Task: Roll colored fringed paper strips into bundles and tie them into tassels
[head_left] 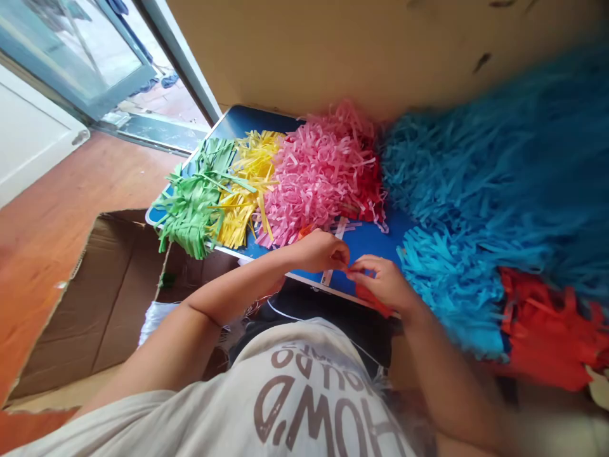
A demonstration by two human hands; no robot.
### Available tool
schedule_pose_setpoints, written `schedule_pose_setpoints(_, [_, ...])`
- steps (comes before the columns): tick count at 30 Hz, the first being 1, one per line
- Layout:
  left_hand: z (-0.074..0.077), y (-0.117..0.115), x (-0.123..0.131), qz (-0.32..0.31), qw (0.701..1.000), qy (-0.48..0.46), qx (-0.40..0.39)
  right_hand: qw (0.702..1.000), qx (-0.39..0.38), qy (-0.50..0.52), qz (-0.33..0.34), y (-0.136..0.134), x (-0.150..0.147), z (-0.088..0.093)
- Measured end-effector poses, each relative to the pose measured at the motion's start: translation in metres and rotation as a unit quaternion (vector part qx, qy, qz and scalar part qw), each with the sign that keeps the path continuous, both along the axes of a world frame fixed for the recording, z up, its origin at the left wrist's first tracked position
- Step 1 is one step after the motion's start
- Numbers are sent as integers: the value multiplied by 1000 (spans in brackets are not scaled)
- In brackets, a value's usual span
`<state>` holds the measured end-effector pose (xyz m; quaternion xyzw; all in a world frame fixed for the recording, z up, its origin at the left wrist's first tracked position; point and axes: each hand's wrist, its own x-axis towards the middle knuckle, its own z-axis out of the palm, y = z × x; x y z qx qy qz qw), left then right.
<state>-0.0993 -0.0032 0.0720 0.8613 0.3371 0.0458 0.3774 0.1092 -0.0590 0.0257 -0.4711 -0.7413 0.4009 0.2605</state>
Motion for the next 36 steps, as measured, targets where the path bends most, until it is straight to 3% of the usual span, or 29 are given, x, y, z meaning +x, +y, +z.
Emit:
schedule_pose_setpoints(4, [8,4,-11,-12,998,-21,-65,997,-56,49,33,-2,-7,13])
schedule_pose_setpoints(6, [8,5,-15,-21,985,-67,-156,992,-87,76,48,-6,-8,19])
schedule_pose_setpoints(8, [5,1,-18,-16,945,-154,-287,985,-116,124,27,-13,-11,20])
schedule_pose_setpoints(11, [-3,-13,-17,37,850,-293,-437,957,-154,234,-70,-25,-19,13])
schedule_pose_setpoints(13, [-9,-22,-14,68,803,-344,-482,923,-190,306,-139,-31,-26,7])
schedule_pose_setpoints(16, [-16,-29,-11,75,776,-370,-505,882,-219,367,-197,-37,-36,5])
schedule_pose_setpoints(18, [-16,-31,-11,67,788,-370,-488,878,-222,370,-207,-40,-40,7])
schedule_pose_setpoints(19, [-14,-32,-12,68,809,-369,-453,879,-220,366,-213,-40,-40,9])
schedule_pose_setpoints(21, [-10,-36,-14,79,869,-372,-318,885,-190,357,-231,-41,-39,10])
schedule_pose_setpoints(23, [-7,-43,-15,90,917,-365,-135,899,-120,340,-249,-40,-36,7])
schedule_pose_setpoints(25, [-11,-50,-14,98,932,-350,16,915,-54,312,-248,-40,-33,3])
schedule_pose_setpoints(28, [-25,-52,-11,112,926,-339,122,928,-30,291,-229,-42,-33,-3])
schedule_pose_setpoints(32, [-35,-40,-7,93,920,-366,105,934,-42,303,-186,-41,-32,-3])
schedule_pose_setpoints(34, [-34,-35,-6,93,918,-384,37,947,-39,265,-176,-25,-17,-2])
schedule_pose_setpoints(36, [-32,-34,-4,135,907,-388,-90,963,1,147,-226,7,12,-5])
